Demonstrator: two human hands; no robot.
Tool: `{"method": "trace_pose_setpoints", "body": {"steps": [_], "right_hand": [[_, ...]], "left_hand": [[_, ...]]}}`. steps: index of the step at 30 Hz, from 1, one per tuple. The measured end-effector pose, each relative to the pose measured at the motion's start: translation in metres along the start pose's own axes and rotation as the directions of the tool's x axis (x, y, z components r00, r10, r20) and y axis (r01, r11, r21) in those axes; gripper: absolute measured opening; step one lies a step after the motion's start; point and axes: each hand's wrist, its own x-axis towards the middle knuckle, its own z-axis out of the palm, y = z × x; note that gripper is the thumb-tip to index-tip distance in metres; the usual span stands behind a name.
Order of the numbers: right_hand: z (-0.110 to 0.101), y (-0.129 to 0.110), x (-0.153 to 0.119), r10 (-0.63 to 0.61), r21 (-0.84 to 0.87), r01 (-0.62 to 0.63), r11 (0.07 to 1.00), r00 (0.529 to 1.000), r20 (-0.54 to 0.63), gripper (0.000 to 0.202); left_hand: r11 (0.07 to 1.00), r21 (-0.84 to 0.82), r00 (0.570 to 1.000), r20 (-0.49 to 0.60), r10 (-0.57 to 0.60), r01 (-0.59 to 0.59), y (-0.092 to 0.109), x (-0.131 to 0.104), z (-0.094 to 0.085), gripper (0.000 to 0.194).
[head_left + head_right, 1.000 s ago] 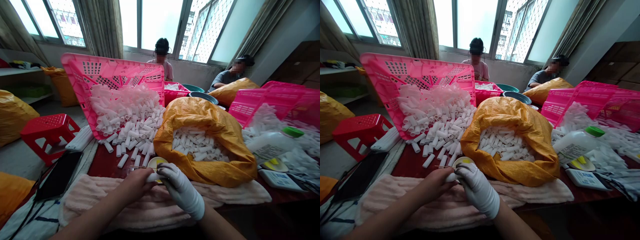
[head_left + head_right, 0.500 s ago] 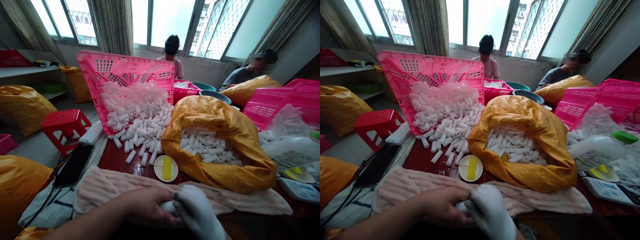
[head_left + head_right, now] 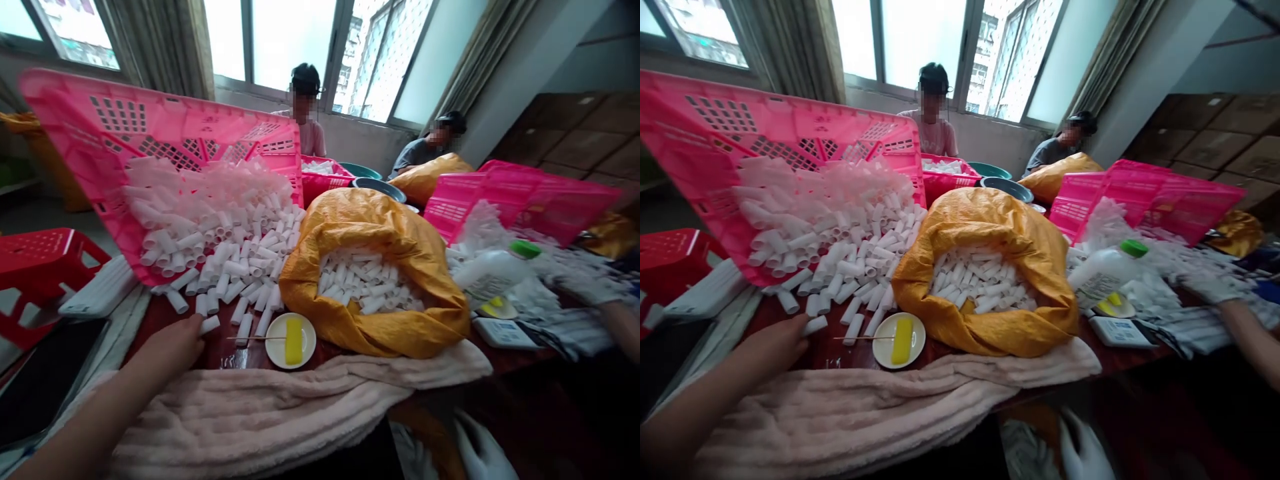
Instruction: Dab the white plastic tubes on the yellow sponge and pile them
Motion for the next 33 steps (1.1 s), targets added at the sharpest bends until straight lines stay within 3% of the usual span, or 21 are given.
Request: {"method": "trace_pose_setpoints", "body": {"steps": [3,6,8,11,14,17,21,24,25,27,30,31,33], "right_hand": [[0.009,-0.071,0.046,-0.176,0.198,0.168,0.966,0.984,0.025,0.031],[0.033,-0.162,0.104,-0.424,0.194,0.397,0.897,0.897,0.126,0.028],[0.055,-0.209,0.145,-0.438,0.084,0.429,0.899,0.877,0.199,0.027],[0.085,-0.247,0.195,-0.439,0.037,0.444,0.895,0.865,0.244,0.023],[0.092,-0.256,0.221,-0.464,0.052,0.470,0.881,0.839,0.286,0.019],[0.078,-0.253,0.214,-0.532,0.094,0.528,0.844,0.799,0.281,0.022],[0.059,-0.239,0.159,-0.651,0.356,0.554,0.753,0.707,0.276,0.031],[0.067,-0.230,0.111,-0.744,0.555,0.524,0.646,0.594,0.304,0.031],[0.074,-0.229,0.099,-0.757,0.544,0.548,0.635,0.580,0.301,0.029],[0.091,-0.231,0.084,-0.752,0.472,0.597,0.649,0.598,0.277,0.026],[0.110,-0.234,0.080,-0.730,0.313,0.660,0.683,0.608,0.311,0.024],[0.112,-0.234,0.080,-0.733,0.269,0.686,0.677,0.593,0.332,0.024],[0.112,-0.231,0.081,-0.775,0.227,0.758,0.612,0.515,0.367,0.025]], "left_hand": [[0.989,-0.128,0.996,-0.066,0.064,-0.072,0.017,-0.008,-0.011,0.016],[0.964,-0.164,0.973,-0.131,0.188,-0.208,0.045,-0.012,-0.012,0.014],[0.944,-0.153,0.950,-0.163,0.267,-0.291,0.061,-0.010,-0.007,0.013],[0.917,-0.163,0.925,-0.176,0.337,-0.365,0.073,-0.006,0.003,0.016],[0.888,-0.177,0.899,-0.199,0.391,-0.425,0.076,-0.006,0.008,0.011],[0.867,-0.215,0.887,-0.217,0.407,-0.450,0.078,-0.009,0.010,0.008],[0.857,-0.265,0.892,-0.233,0.387,-0.442,0.080,-0.011,0.013,0.006],[0.867,-0.265,0.900,-0.239,0.365,-0.422,0.081,-0.010,0.015,0.008],[0.877,-0.248,0.903,-0.237,0.358,-0.412,0.081,-0.009,0.016,0.010],[0.895,-0.201,0.907,-0.229,0.353,-0.399,0.082,-0.008,0.016,0.012],[0.908,-0.159,0.911,-0.217,0.351,-0.388,0.084,-0.007,0.015,0.013],[0.911,-0.154,0.913,-0.210,0.349,-0.383,0.084,-0.007,0.014,0.014],[0.917,-0.151,0.920,-0.196,0.339,-0.370,0.084,-0.007,0.014,0.013]]}}
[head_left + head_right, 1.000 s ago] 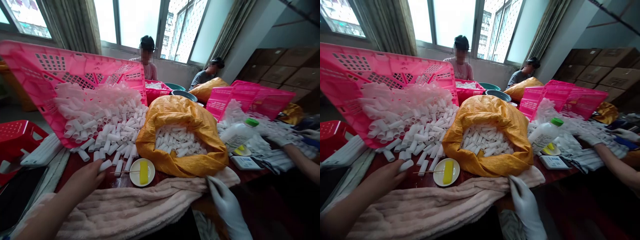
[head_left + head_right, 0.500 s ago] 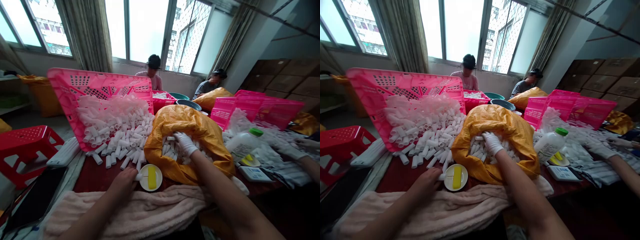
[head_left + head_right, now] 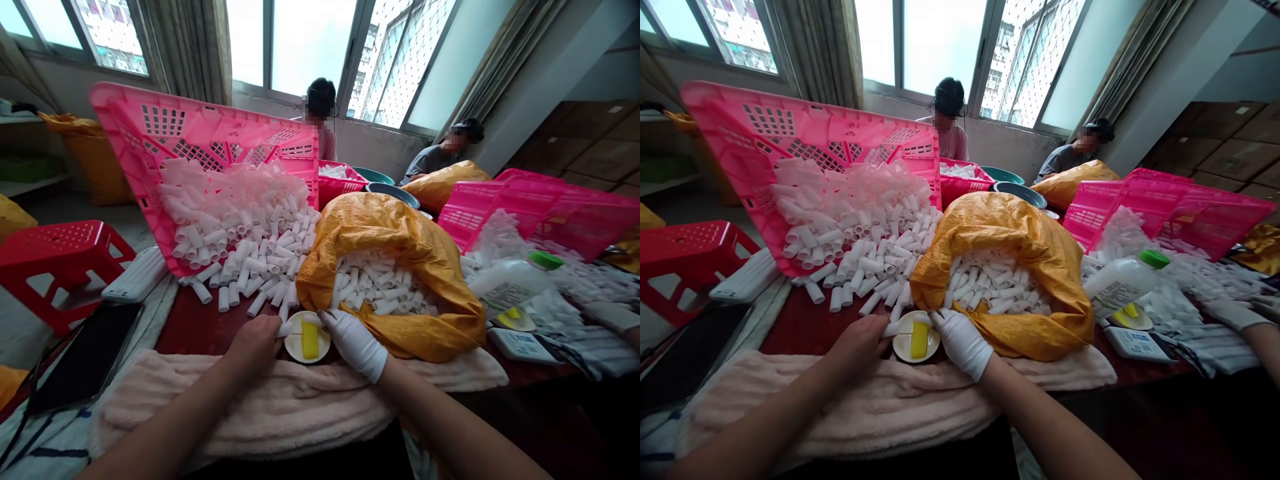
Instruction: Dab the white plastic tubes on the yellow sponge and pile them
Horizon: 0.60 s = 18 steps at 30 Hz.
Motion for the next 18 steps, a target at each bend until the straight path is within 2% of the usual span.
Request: {"method": "trace_pose_setpoints", "body": {"steps": [3,8,11,13,16,18], "right_hand": [[-0.002,0.002,-0.006,-0.145,-0.013,0.146,0.989,0.989,0.039,0.028],[0.000,0.000,-0.011,-0.099,-0.063,0.098,0.993,0.995,-0.012,0.030],[-0.003,0.000,-0.013,-0.248,-0.077,0.256,0.964,0.964,0.093,0.028],[-0.004,0.000,-0.015,-0.301,-0.058,0.307,0.950,0.948,0.101,0.028],[-0.002,-0.001,-0.019,-0.219,-0.063,0.219,0.974,0.976,0.001,0.029],[0.001,-0.003,-0.022,-0.181,-0.099,0.179,0.979,0.984,-0.006,0.029]], "left_hand": [[1.000,0.012,1.000,0.023,0.002,-0.002,0.000,0.000,0.000,0.010],[0.999,0.048,1.000,-0.002,-0.018,0.018,-0.001,0.001,0.001,0.012],[0.998,0.060,1.000,-0.004,-0.006,0.006,0.000,0.001,0.000,0.011],[0.998,0.061,1.000,0.006,-0.001,0.000,0.000,0.001,0.000,0.010],[0.998,0.058,1.000,0.008,-0.013,0.012,0.000,0.000,0.000,0.011],[0.998,0.056,1.000,-0.003,-0.014,0.014,-0.001,0.000,0.000,0.012]]}}
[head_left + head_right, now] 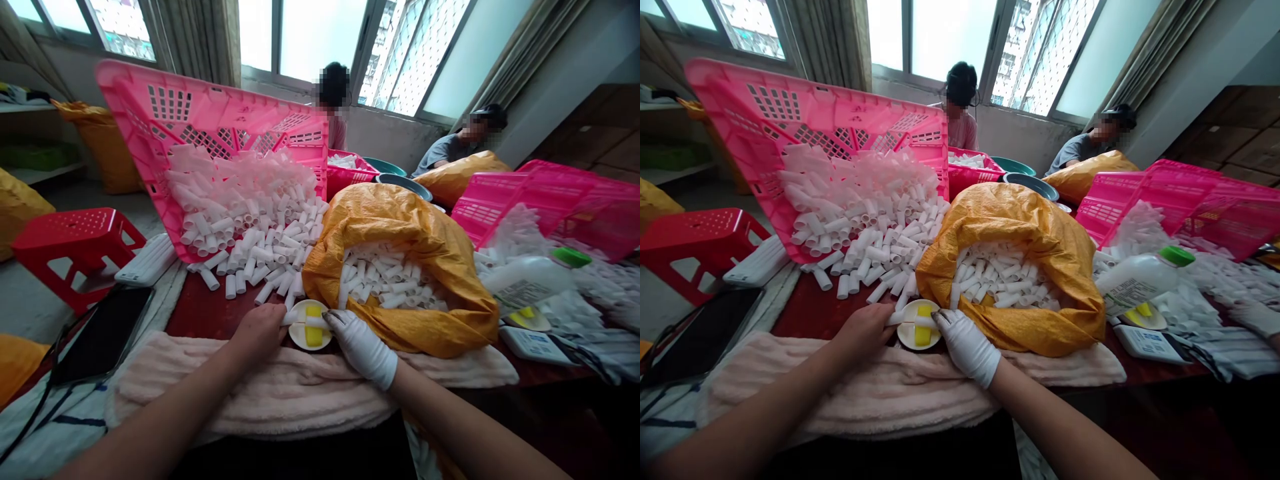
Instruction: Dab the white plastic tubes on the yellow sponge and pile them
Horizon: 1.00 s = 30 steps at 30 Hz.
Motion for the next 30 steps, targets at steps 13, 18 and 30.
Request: {"method": "trace_pose_setpoints", "body": {"steps": [13,18,30], "right_hand": [[-0.008,-0.015,-0.001,-0.368,0.118,0.357,0.927,0.925,0.093,0.017],[-0.003,-0.032,0.009,0.342,0.777,-0.014,0.629,0.903,-0.260,0.018],[-0.023,-0.044,0.020,0.311,0.622,-0.144,0.770,0.935,-0.168,0.018]], "left_hand": [[0.999,-0.018,0.999,0.005,-0.033,0.033,0.003,0.002,-0.002,0.016],[1.000,-0.020,0.990,-0.142,0.007,-0.010,0.004,-0.002,-0.010,0.014],[0.977,-0.172,0.991,0.005,0.131,-0.128,0.030,-0.018,-0.014,0.024]]}}
